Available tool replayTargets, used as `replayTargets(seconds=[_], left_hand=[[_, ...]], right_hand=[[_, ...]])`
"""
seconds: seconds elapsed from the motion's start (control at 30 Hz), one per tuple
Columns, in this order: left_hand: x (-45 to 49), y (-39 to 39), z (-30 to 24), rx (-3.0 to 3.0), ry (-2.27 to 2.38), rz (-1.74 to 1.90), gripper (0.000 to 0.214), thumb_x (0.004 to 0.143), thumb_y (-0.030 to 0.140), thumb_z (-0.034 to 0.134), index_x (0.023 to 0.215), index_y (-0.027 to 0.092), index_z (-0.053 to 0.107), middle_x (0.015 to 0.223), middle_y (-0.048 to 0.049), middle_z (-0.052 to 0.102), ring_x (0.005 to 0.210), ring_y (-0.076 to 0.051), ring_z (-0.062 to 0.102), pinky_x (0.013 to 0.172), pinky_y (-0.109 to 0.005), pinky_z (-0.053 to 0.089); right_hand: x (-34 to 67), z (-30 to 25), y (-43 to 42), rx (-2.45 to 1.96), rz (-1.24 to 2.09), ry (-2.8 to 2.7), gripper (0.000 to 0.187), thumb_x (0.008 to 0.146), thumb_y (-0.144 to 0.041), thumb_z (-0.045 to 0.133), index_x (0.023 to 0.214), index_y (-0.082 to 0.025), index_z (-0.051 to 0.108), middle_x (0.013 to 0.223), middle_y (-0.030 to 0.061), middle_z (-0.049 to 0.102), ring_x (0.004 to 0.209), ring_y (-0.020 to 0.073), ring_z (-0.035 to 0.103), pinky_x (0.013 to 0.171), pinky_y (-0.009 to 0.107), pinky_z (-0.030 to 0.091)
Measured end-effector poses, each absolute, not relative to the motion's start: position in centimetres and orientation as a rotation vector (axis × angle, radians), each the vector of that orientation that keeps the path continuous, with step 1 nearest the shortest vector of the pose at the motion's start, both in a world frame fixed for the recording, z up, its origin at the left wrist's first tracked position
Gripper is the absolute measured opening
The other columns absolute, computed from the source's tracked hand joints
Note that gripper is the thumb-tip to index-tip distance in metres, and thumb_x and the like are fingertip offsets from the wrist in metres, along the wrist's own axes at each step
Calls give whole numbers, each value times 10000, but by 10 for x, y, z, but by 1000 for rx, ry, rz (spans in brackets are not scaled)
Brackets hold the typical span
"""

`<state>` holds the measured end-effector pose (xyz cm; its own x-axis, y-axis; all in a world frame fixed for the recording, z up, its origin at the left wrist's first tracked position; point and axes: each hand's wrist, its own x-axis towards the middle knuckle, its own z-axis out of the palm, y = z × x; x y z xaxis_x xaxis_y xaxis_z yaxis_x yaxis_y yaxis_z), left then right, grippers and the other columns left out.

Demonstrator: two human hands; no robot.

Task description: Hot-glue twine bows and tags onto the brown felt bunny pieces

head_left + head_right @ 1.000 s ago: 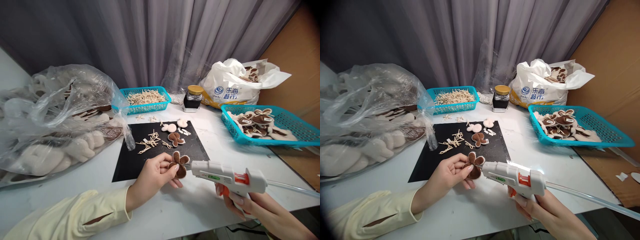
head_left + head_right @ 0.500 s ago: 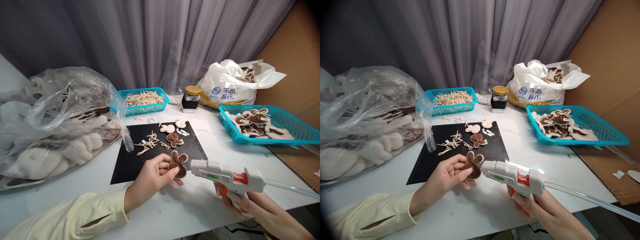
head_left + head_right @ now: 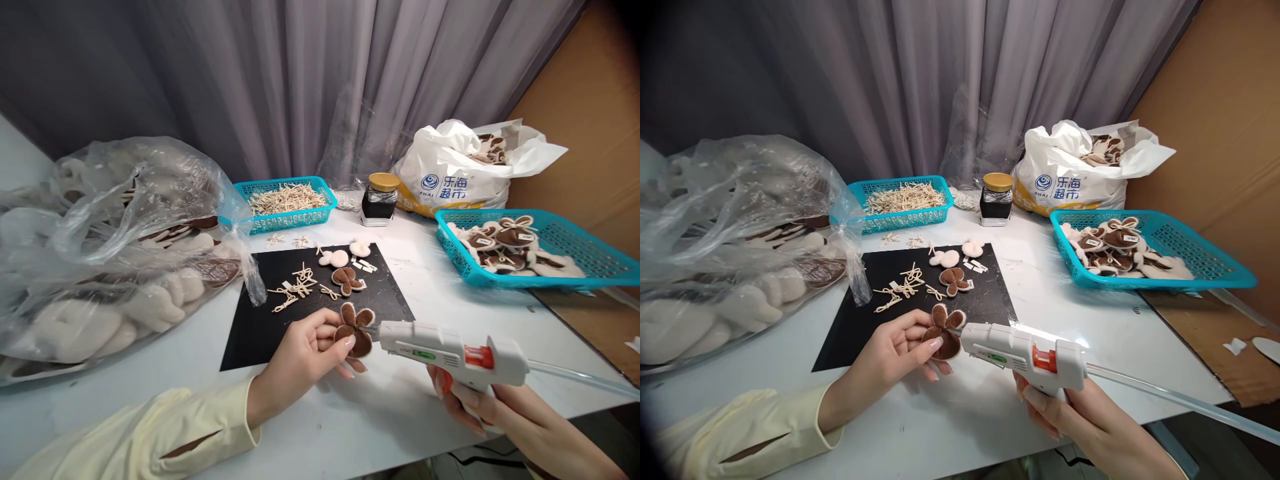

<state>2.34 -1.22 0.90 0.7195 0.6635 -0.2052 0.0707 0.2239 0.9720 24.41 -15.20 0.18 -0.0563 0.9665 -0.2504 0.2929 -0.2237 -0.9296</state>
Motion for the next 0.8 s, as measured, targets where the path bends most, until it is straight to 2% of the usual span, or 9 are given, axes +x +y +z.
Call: replayTargets(seconds=[0.33,0.8], left_hand=[[22,-11,9,1308,677,446,177,817,260,602,916,126,542,818,-64,683,696,-177,692,570,-218,548],[23,-10,7,1291,667,447,176,820,251,601,939,128,563,833,-64,695,701,-175,694,568,-214,551]], right_hand=[[245,-1,-154,-1573,1346,-1363,380,910,-518,312,757,-213,479,644,-17,401,596,144,367,590,270,343],[246,-4,-153,-1557,1318,-1350,405,902,-541,324,815,-201,527,648,-11,422,599,143,387,582,275,356]])
